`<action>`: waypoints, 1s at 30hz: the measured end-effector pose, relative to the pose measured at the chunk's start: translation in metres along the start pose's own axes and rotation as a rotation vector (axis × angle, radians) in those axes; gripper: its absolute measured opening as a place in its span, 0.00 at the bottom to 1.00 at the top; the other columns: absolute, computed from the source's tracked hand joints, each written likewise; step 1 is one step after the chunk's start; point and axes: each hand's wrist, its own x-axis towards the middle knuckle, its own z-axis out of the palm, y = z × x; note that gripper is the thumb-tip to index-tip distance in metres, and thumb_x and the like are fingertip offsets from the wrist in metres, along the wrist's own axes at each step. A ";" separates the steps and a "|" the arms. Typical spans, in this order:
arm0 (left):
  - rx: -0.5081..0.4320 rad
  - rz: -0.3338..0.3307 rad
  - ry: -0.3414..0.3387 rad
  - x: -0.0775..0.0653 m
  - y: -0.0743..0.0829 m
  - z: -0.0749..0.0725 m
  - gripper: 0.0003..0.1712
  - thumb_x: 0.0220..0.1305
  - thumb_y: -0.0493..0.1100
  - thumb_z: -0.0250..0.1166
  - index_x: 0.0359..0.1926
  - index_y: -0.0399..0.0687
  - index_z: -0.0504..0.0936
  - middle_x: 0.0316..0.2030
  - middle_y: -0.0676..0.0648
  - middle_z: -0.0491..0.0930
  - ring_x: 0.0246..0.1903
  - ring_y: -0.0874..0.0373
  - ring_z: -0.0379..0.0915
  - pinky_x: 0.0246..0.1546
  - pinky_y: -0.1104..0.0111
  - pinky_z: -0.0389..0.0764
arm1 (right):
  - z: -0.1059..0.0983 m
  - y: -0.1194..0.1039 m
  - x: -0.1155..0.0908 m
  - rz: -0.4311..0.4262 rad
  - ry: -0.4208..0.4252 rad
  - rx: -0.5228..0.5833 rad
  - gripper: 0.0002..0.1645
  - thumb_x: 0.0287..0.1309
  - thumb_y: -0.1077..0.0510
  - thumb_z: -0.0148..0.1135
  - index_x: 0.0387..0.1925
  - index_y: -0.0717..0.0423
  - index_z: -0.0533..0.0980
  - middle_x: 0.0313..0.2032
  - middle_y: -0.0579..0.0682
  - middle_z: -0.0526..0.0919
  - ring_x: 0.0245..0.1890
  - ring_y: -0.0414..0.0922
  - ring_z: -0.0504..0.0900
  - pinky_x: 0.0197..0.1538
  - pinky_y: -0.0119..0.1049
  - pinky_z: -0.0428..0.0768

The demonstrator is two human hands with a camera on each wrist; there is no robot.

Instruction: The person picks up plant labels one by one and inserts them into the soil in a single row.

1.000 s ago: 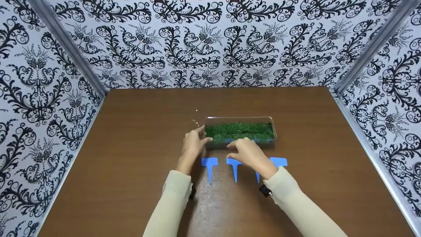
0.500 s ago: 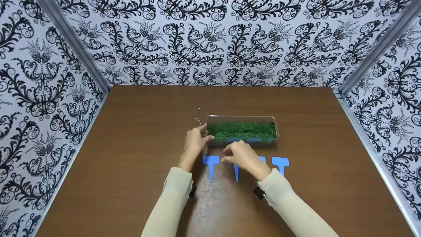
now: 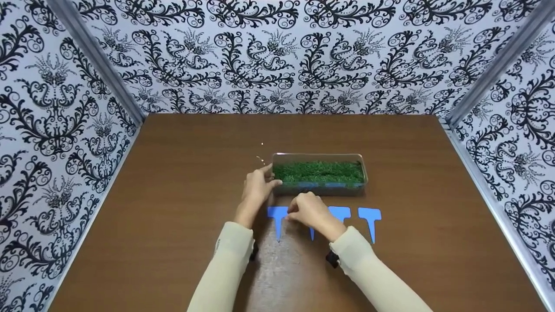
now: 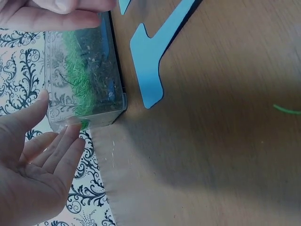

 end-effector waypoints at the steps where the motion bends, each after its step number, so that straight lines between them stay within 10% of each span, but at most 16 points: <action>1: -0.001 0.000 -0.002 0.000 0.000 0.000 0.35 0.59 0.47 0.72 0.68 0.53 0.74 0.49 0.49 0.87 0.51 0.53 0.84 0.57 0.55 0.81 | 0.001 0.000 0.000 0.009 -0.004 -0.001 0.09 0.55 0.53 0.73 0.33 0.54 0.89 0.33 0.50 0.91 0.34 0.49 0.87 0.44 0.49 0.85; 6: 0.003 -0.005 -0.006 0.001 0.001 0.000 0.36 0.59 0.47 0.73 0.68 0.55 0.74 0.49 0.50 0.88 0.51 0.54 0.84 0.58 0.56 0.80 | 0.006 -0.003 0.001 0.047 -0.027 0.010 0.06 0.56 0.53 0.73 0.30 0.51 0.89 0.31 0.47 0.90 0.34 0.48 0.86 0.54 0.56 0.80; 13: 0.024 -0.004 -0.011 0.002 0.001 0.000 0.36 0.58 0.47 0.73 0.68 0.53 0.74 0.49 0.50 0.87 0.50 0.54 0.84 0.56 0.56 0.81 | 0.008 -0.009 0.004 0.123 -0.097 0.065 0.06 0.57 0.52 0.73 0.27 0.48 0.89 0.24 0.45 0.88 0.21 0.40 0.82 0.29 0.39 0.82; 30: 0.011 -0.003 -0.016 0.001 0.001 -0.001 0.35 0.60 0.46 0.72 0.68 0.54 0.74 0.49 0.49 0.87 0.51 0.52 0.84 0.55 0.55 0.82 | 0.023 -0.015 0.016 0.256 -0.096 0.019 0.16 0.55 0.52 0.74 0.16 0.52 0.84 0.13 0.44 0.82 0.15 0.40 0.78 0.22 0.32 0.72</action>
